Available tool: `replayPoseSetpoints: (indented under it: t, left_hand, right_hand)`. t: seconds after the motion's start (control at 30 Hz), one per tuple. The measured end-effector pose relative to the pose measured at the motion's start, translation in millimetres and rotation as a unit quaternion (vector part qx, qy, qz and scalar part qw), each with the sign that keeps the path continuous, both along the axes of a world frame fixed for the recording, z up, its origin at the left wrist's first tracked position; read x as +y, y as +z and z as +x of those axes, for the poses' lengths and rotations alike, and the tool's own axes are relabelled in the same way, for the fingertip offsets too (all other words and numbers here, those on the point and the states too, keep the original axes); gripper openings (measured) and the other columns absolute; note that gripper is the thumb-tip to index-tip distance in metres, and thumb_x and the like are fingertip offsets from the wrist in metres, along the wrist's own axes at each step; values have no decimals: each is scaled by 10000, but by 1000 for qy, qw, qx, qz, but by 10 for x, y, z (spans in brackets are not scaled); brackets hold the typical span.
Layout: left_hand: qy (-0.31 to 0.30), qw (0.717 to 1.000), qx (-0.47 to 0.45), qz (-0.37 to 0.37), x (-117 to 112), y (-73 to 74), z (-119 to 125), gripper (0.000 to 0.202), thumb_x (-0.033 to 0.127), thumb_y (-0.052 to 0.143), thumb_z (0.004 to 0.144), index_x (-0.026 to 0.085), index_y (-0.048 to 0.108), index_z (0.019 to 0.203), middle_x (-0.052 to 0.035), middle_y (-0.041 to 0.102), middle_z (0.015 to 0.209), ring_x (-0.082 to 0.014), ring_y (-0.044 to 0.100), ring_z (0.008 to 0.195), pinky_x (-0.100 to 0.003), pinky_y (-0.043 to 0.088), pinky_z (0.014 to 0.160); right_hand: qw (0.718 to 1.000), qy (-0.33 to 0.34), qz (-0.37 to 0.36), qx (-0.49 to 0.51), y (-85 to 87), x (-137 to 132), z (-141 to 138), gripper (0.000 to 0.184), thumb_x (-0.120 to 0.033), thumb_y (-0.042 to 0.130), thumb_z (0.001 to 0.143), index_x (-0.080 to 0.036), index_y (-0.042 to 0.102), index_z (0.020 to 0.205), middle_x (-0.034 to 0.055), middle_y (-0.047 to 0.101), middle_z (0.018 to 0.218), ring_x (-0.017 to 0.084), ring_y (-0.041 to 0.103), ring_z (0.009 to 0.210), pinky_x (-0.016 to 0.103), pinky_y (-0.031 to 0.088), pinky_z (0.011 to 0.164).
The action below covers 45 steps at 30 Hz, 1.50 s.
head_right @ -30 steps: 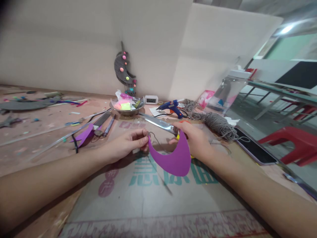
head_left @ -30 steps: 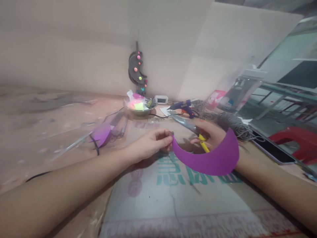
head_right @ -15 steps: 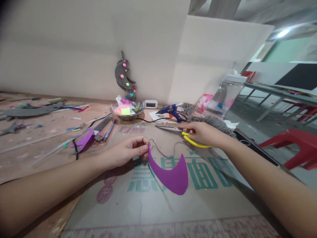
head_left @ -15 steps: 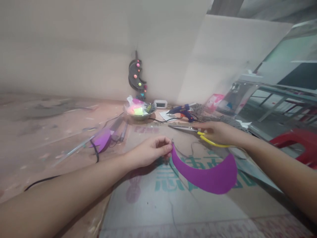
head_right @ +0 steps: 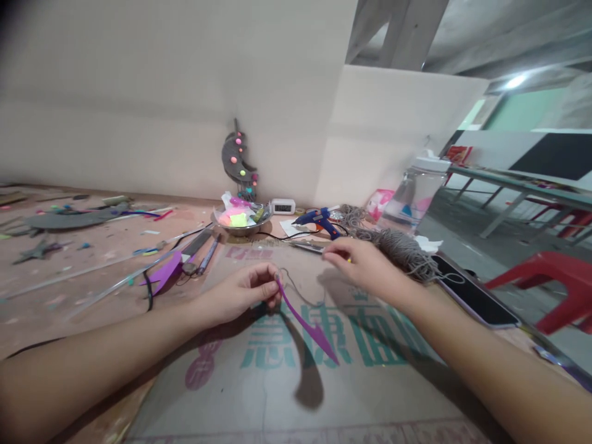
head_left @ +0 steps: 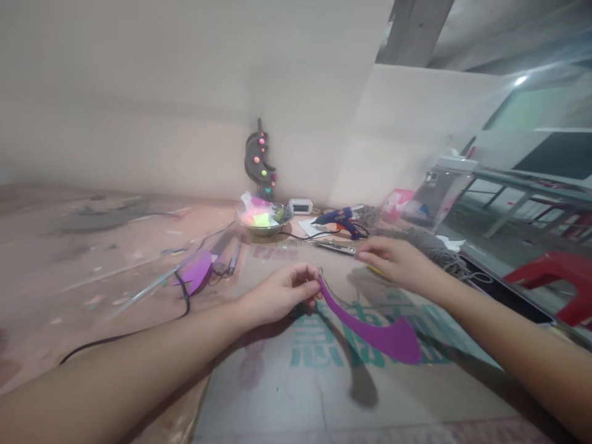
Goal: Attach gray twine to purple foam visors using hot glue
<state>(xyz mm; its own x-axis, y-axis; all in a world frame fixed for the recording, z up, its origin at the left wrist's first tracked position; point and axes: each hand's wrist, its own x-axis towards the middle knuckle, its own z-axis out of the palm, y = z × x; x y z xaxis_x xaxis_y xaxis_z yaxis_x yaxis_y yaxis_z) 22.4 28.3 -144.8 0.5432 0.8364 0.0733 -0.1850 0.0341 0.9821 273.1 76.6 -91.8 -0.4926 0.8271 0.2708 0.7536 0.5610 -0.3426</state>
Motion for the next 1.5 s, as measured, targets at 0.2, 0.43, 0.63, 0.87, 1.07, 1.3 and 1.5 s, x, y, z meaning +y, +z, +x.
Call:
replayPoseSetpoints:
  t: [0.2,0.43,0.63,0.87,1.07,1.3,1.5]
  left_hand:
    - [33,999,-1,31,5,-5,0,476,554,734,730,154,509,857,37,536,689,-88,512,579,-244,455,569]
    - [83,994,6,64,-28,81,-20,420,526,698,783,156,520,873,25,565,712,-91,539,572,-223,437,547]
    - [97,992,12,77,-90,120,16,386,491,718,766,159,550,870,0,597,757,-101,546,602,-234,435,580]
    - [81,995,56,24,-55,101,2,115,249,597,820,149,587,766,24,556,652,-99,515,611,-230,402,616]
    - [101,994,48,10,-21,74,7,205,336,629,807,148,579,743,9,570,663,-107,512,607,-240,399,618]
    - [129,980,143,40,-39,70,30,351,476,656,785,147,574,695,11,568,607,-116,497,574,-245,388,589]
    - [125,979,149,53,-26,20,38,317,445,662,780,146,575,723,12,571,643,-114,496,592,-246,389,601]
  right_hand:
    - [977,71,-184,75,-131,-493,-425,245,-391,509,920,-181,621,865,16,617,738,136,532,651,246,409,579]
    - [893,73,-393,205,-297,-445,-443,479,-622,493,887,-164,626,924,-21,534,641,73,376,462,214,287,424]
    - [779,97,-529,323,-336,-448,-485,420,-548,719,753,-181,520,714,-94,384,476,41,267,406,183,199,392]
    - [842,42,-392,369,-389,-528,-490,412,-556,669,798,-185,517,707,-80,429,473,57,349,422,193,241,430]
    - [860,18,-361,360,-406,-527,-503,473,-611,634,799,-187,483,652,-74,404,495,64,350,432,204,260,431]
    - [871,31,-354,341,-471,-467,-516,517,-681,620,764,-192,483,670,-88,370,473,58,309,415,200,240,405]
    - [877,35,-332,345,-476,-471,-524,500,-675,619,768,-189,510,726,-97,370,490,55,311,418,193,268,406]
